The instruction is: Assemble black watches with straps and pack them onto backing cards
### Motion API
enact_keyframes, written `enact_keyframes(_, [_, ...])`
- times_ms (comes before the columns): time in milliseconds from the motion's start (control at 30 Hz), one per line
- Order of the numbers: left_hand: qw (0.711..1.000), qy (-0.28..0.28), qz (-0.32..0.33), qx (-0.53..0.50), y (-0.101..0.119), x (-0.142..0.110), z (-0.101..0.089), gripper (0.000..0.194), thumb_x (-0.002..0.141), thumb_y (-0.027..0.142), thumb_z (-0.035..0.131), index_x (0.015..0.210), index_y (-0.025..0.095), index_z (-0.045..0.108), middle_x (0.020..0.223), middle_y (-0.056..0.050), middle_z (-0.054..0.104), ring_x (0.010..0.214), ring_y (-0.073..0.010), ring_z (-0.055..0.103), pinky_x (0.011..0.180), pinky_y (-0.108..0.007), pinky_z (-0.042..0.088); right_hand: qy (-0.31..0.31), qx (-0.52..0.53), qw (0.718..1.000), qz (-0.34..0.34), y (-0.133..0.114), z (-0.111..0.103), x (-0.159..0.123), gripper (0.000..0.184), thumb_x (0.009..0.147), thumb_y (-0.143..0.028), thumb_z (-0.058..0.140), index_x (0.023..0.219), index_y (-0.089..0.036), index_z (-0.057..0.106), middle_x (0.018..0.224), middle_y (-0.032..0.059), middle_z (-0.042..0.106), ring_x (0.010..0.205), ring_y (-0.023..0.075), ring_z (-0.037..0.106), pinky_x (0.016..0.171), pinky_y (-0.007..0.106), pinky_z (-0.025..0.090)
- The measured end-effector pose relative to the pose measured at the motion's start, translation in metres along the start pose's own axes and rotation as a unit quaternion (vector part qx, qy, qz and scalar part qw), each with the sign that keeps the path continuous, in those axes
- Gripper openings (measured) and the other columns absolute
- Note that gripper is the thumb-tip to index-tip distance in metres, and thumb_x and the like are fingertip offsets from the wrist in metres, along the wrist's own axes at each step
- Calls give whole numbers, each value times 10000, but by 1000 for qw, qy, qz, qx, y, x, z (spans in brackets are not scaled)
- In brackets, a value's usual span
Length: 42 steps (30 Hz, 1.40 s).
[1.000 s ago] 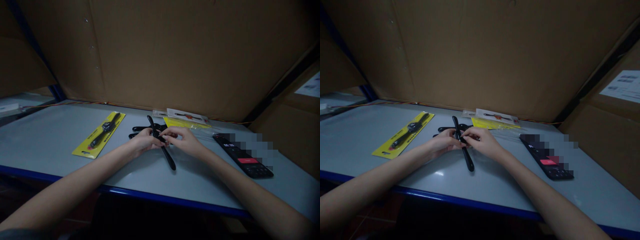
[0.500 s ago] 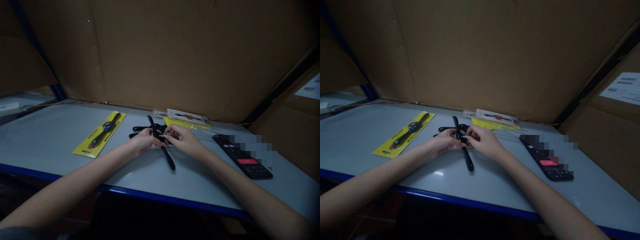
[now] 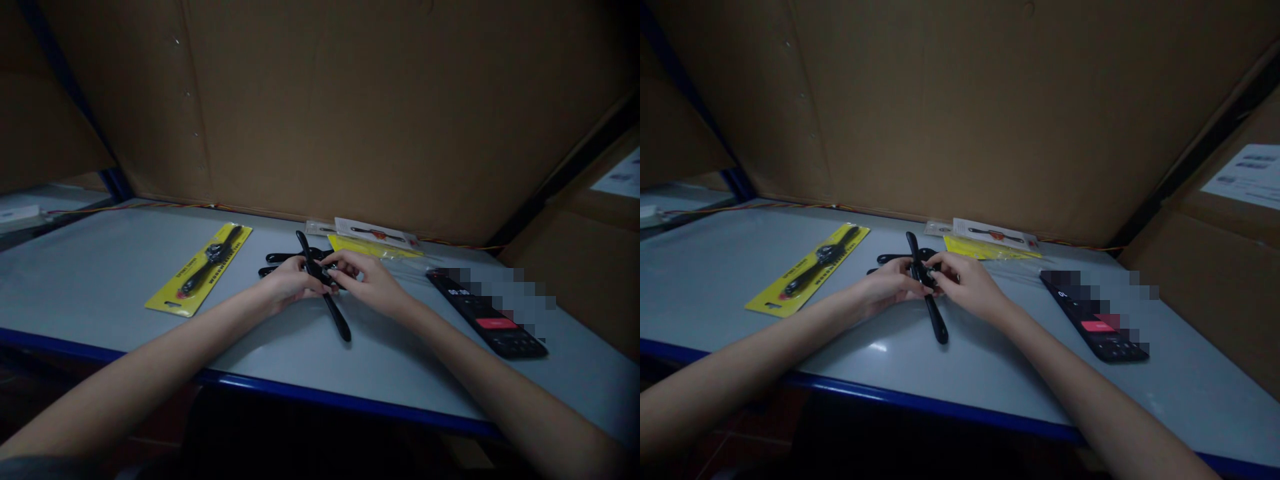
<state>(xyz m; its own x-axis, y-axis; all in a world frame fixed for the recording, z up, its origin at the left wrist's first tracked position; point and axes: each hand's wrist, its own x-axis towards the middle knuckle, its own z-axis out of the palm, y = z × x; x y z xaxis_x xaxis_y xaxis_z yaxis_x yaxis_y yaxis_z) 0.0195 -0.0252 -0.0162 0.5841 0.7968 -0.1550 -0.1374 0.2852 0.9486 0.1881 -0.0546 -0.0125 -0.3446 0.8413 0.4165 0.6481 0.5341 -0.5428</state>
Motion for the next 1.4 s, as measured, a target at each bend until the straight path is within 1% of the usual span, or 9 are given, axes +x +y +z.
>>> enact_keyframes(167, [1000, 14, -4, 0, -1, -1, 2, 458, 537, -106, 642, 948, 73, 549, 767, -69, 660, 666, -149, 660, 712, -297, 534, 28, -87, 996, 1, -2, 2, 1, 110, 792, -294, 568, 850, -203, 591, 578, -35, 515, 533, 112, 457, 529, 246, 293])
enact_keyframes(267, [1000, 13, -9, 7, 0, -2, 4, 439, 543, -103, 644, 930, 81, 547, 762, -65, 656, 666, -152, 663, 710, -300, 538, 43, -137, 990, -3, -2, 2, 1, 135, 791, -327, 575, 742, -201, 573, 547, -34, 495, 531, 113, 442, 549, 255, 278])
enact_keyframes(433, [999, 30, -5, 10, 2, -3, 5, 475, 548, -105, 642, 969, 80, 524, 780, -69, 654, 654, -146, 661, 687, -281, 538, 14, -97, 995, 24, -1, 3, 1, 252, 835, -350, 509, 649, -189, 565, 567, -12, 540, 532, 113, 456, 523, 250, 276])
enact_keyframes(600, [999, 35, -1, 13, 1, -1, 3, 485, 545, -93, 645, 988, 64, 524, 790, -77, 650, 650, -144, 657, 695, -282, 532, -12, 9, 1000, 27, -2, 4, 0, 214, 842, -315, 486, 733, -172, 600, 633, 4, 591, 568, 115, 495, 528, 241, 323])
enact_keyframes(800, [1000, 24, 5, -5, -3, 3, 0, 550, 528, -96, 654, 1029, 66, 497, 791, -91, 655, 685, -174, 667, 732, -323, 530, 34, 24, 998, 40, 0, -1, 2, 172, 792, -280, 552, 918, -179, 611, 591, -31, 525, 524, 102, 456, 512, 230, 326])
enact_keyframes(933, [1000, 20, 14, 5, -2, 2, 0, 501, 540, -77, 662, 997, 66, 513, 783, -83, 649, 679, -157, 660, 712, -299, 525, 13, -21, 999, 30, 1, 1, 1, 177, 781, -316, 580, 896, -188, 624, 557, -39, 508, 519, 102, 457, 516, 230, 314])
enact_keyframes(1133, [999, 25, 13, 26, 0, -3, 5, 463, 537, -83, 650, 952, 82, 532, 767, -48, 633, 656, -129, 642, 653, -256, 523, 94, -181, 979, 21, -6, 10, -1, 202, 801, -323, 554, 652, -187, 561, 538, -21, 529, 524, 107, 433, 562, 255, 285])
enact_keyframes(1267, [999, 25, 19, 31, 1, -4, 6, 431, 546, -82, 653, 929, 82, 542, 733, -30, 626, 609, -100, 621, 628, -232, 519, 81, -114, 988, 64, -6, 16, -1, 315, 839, -346, 479, 572, -181, 502, 514, -19, 504, 484, 97, 421, 500, 243, 261])
enact_keyframes(1400, [1000, 27, 11, 5, 1, -3, 5, 465, 548, -114, 624, 960, 72, 516, 760, -68, 641, 648, -150, 654, 684, -295, 527, 72, 11, 993, 91, 0, 13, 2, 318, 833, -390, 476, 601, -178, 528, 531, -15, 510, 502, 103, 451, 480, 233, 296])
